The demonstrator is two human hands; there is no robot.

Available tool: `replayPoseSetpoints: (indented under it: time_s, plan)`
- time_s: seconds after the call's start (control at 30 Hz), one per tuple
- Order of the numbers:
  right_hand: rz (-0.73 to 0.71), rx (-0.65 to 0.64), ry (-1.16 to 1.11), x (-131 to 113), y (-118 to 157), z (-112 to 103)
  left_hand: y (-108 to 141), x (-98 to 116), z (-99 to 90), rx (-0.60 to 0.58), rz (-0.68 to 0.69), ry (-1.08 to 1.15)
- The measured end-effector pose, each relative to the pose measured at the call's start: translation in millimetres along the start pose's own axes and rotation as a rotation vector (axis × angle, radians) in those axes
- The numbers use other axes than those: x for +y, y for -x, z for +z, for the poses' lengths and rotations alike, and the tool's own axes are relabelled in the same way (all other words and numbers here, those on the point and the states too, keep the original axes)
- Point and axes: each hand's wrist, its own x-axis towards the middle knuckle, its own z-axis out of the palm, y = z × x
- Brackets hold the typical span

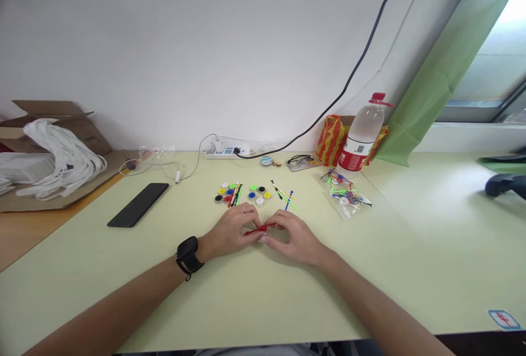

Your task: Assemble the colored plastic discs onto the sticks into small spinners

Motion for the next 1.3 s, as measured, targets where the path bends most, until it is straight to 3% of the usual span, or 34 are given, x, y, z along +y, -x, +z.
replayPoseSetpoints:
  time_s: [0.23,0.77,1.1,1.3]
  plan:
    - [0.025,-0.025,0.02,6,-3,4,1,8,-6.5,-0.069,0.014,0.058]
    - [0.104,0.053,-0.094,17,-7,13,0,1,-5.2,-0.066,-0.039,0.058]
    - [0.094,0.051,-0.068,23,-12,16,-1,5,-0.3,-0.043,-0.089,0.028]
    - [0.178,0.169,-0.046,18,-5,7,2,4,-5.5,0.064,-0.126,0.167]
